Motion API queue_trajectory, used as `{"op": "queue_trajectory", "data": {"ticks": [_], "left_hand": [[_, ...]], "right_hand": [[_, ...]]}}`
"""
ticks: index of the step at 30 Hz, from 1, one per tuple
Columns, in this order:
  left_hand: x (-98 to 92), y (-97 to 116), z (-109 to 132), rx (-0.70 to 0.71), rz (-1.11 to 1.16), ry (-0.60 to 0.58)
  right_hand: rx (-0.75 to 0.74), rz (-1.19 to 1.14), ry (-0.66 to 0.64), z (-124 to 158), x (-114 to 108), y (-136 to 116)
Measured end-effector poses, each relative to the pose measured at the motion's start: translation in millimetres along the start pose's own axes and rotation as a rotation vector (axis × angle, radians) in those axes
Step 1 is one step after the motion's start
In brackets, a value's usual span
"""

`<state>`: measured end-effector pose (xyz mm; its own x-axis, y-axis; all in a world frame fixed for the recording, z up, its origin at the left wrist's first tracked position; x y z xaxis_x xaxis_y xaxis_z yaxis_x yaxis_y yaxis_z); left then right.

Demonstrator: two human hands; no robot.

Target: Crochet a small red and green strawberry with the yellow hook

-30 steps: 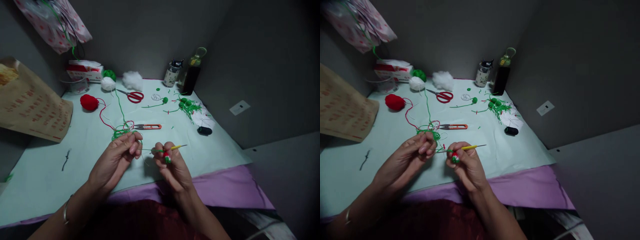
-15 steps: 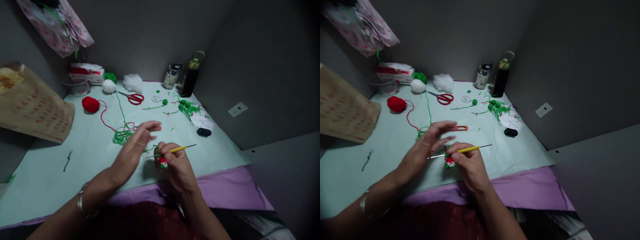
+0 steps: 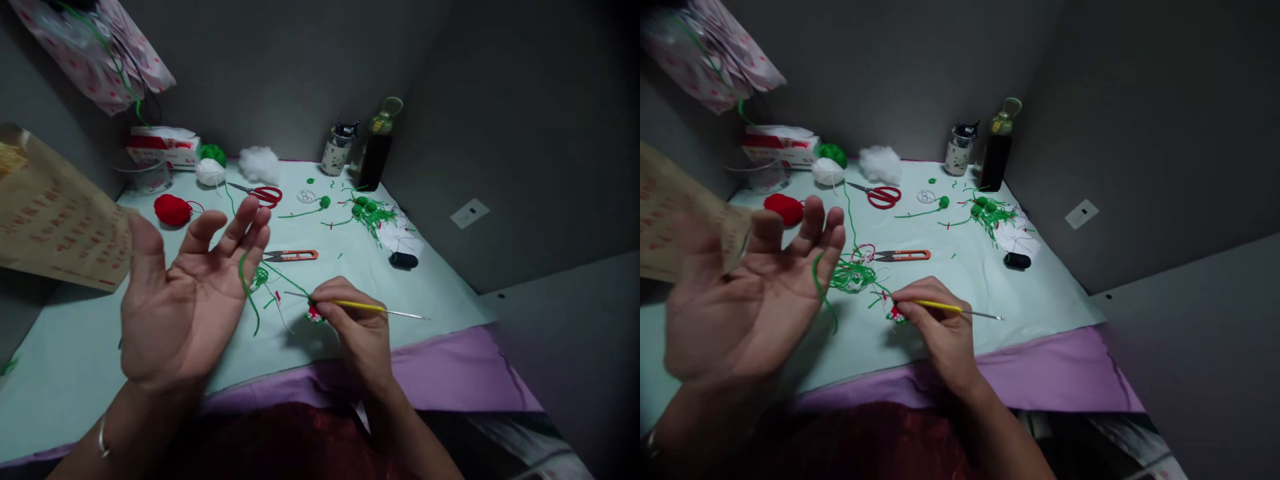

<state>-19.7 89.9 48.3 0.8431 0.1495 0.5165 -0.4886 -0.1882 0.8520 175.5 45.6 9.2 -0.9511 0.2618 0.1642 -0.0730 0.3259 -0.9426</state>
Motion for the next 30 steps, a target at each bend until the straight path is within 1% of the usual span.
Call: {"op": "queue_trajectory", "data": {"ticks": [2,4,5,6,7,8,9,10,12,13,14,15,17,19,21,23,25,30], "left_hand": [[3.7,11.4,9.0,0.287,-0.153,-0.074],[13.9,15.7,24.9,0.624,-0.461,-0.184],[19.6,11.5,31.8,0.734,-0.61,-0.244],[23.7,5.1,36.0,0.785,-0.718,-0.293],[26.1,-2.8,37.0,0.768,-0.789,-0.329],[27.0,-11.3,35.8,0.688,-0.809,-0.354],[26.9,-20.9,33.7,0.557,-0.79,-0.372],[26.1,-32.1,32.0,0.384,-0.744,-0.386],[24.3,-54.9,34.5,0.014,-0.573,-0.391],[23.2,-64.0,37.7,-0.143,-0.474,-0.371],[21.8,-70.8,40.7,-0.261,-0.386,-0.337],[20.2,-75.5,43.1,-0.342,-0.318,-0.298],[17.5,-80.0,45.3,-0.415,-0.24,-0.238],[17.5,-82.9,46.9,-0.462,-0.205,-0.225],[18.5,-83.6,47.0,-0.489,-0.176,-0.22],[19.3,-82.9,45.6,-0.488,-0.168,-0.212],[19.9,-81.8,43.9,-0.468,-0.17,-0.213],[16.9,-82.3,39.7,-0.423,-0.187,-0.201]], "right_hand": [[-0.121,0.067,0.052,1.9,-2.5,-10.4],[-0.237,0.124,0.101,5.3,-4.9,-19.0],[-0.285,0.146,0.12,7.3,-5.7,-22.0],[-0.325,0.161,0.138,9.3,-6.5,-24.4],[-0.354,0.173,0.154,11.2,-7.1,-25.7],[-0.371,0.187,0.165,12.7,-7.3,-26.2],[-0.376,0.2,0.171,13.7,-7.0,-25.8],[-0.372,0.212,0.174,14.3,-6.5,-25.1],[-0.356,0.223,0.185,14.0,-5.8,-23.3],[-0.346,0.223,0.193,13.1,-5.6,-22.4],[-0.333,0.214,0.205,11.4,-5.8,-21.0],[-0.307,0.198,0.218,9.0,-6.5,-18.4],[-0.201,0.125,0.248,2.1,-9.2,-7.8],[-0.024,0.004,0.281,-4.6,-12.4,9.5],[0.151,-0.111,0.314,-7.9,-13.9,26.5],[0.248,-0.168,0.328,-8.3,-13.3,35.9],[0.263,-0.175,0.324,-8.0,-11.9,37.2],[0.224,-0.14,0.275,-6.6,-7.3,32.4]]}}
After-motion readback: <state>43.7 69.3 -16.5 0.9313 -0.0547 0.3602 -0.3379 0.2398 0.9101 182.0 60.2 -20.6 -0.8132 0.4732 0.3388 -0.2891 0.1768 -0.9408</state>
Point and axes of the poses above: each hand's wrist, its own z-axis away from the middle knuckle, its own x-axis out of the palm, y = z × x, the point moved 8 cm from there along -z, towards the middle knuckle, and after that the axes turned 13 degrees about y, right-handed, at the moved point
